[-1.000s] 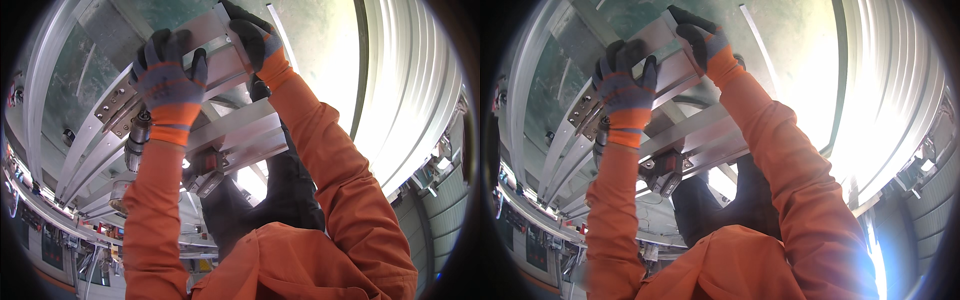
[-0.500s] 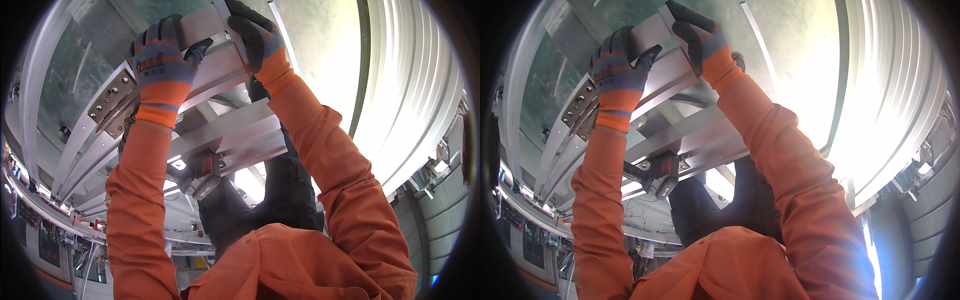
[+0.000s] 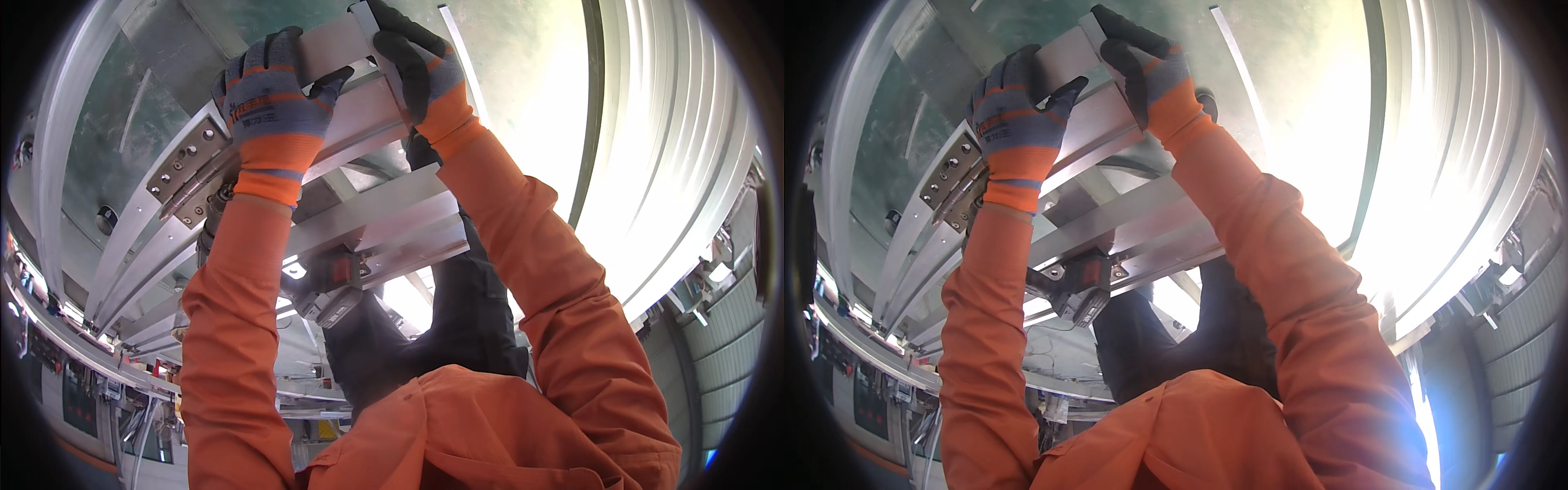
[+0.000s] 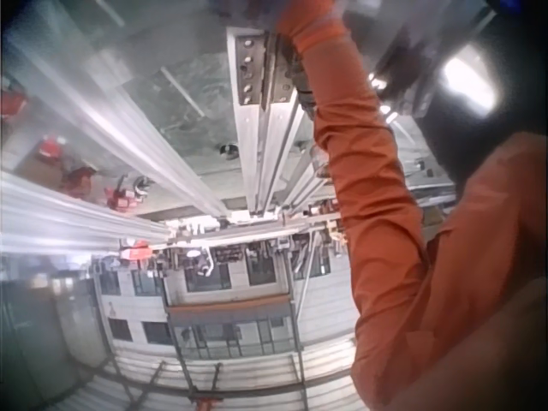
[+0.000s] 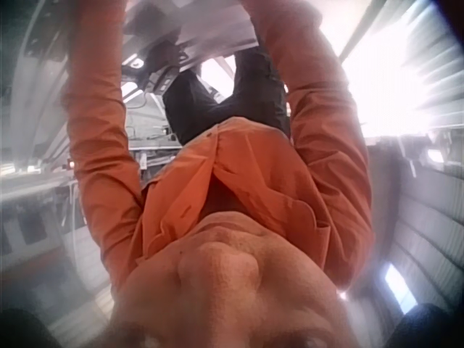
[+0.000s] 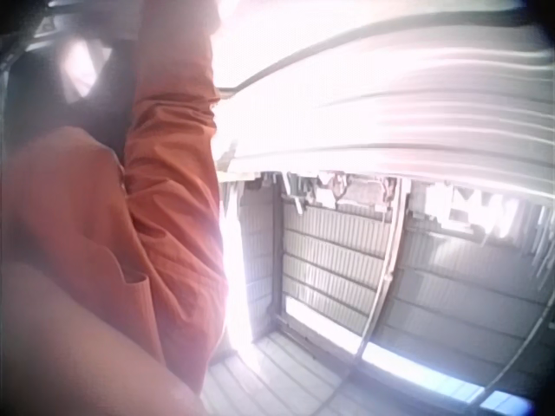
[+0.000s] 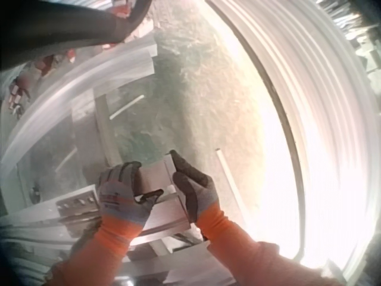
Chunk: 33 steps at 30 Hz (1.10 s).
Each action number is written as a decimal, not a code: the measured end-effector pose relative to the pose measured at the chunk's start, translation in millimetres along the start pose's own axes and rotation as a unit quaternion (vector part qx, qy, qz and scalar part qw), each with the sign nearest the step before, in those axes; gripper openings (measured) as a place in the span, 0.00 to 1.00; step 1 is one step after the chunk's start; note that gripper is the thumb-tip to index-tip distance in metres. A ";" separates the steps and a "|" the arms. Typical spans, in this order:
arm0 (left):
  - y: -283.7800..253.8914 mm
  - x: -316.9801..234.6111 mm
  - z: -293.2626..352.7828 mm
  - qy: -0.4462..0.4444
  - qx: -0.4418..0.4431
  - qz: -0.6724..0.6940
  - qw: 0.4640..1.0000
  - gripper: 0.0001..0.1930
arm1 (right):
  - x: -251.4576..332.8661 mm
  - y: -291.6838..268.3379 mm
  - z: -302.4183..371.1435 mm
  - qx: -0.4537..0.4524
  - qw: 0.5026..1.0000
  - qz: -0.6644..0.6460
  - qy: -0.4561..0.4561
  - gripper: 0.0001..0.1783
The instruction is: The person aligns and secures metal frame components using a cordless drill. They repeatedly position brackets, insert fasteners, and tighten them to assemble the structure.
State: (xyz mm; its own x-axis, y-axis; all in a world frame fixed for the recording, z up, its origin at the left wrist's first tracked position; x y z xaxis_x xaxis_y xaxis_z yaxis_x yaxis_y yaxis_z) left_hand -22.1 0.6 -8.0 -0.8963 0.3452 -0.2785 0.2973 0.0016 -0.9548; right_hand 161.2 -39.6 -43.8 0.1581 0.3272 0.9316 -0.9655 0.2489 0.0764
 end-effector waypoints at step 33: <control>-0.3 -2.4 -0.1 -0.028 -0.006 0.000 1.000 0.38 | -0.2 1.3 -18.9 0.011 0.997 0.077 0.016 0.29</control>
State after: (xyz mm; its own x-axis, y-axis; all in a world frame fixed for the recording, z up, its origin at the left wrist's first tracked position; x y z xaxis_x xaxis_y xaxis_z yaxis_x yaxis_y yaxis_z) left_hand -20.0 -0.1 -7.0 -0.9134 0.2915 -0.2840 0.3007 0.0133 -0.9536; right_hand 163.8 -22.1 -50.7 0.0133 0.3884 0.9214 -0.9832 0.1727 -0.0586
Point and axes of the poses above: each hand's wrist, its own z-axis away from the middle knuckle, its own y-axis out of the palm, x = y × z, the point moved 4 cm from there along -z, towards the middle knuckle, and after that the axes turned 2 degrees about -x, right-handed, at the moved point
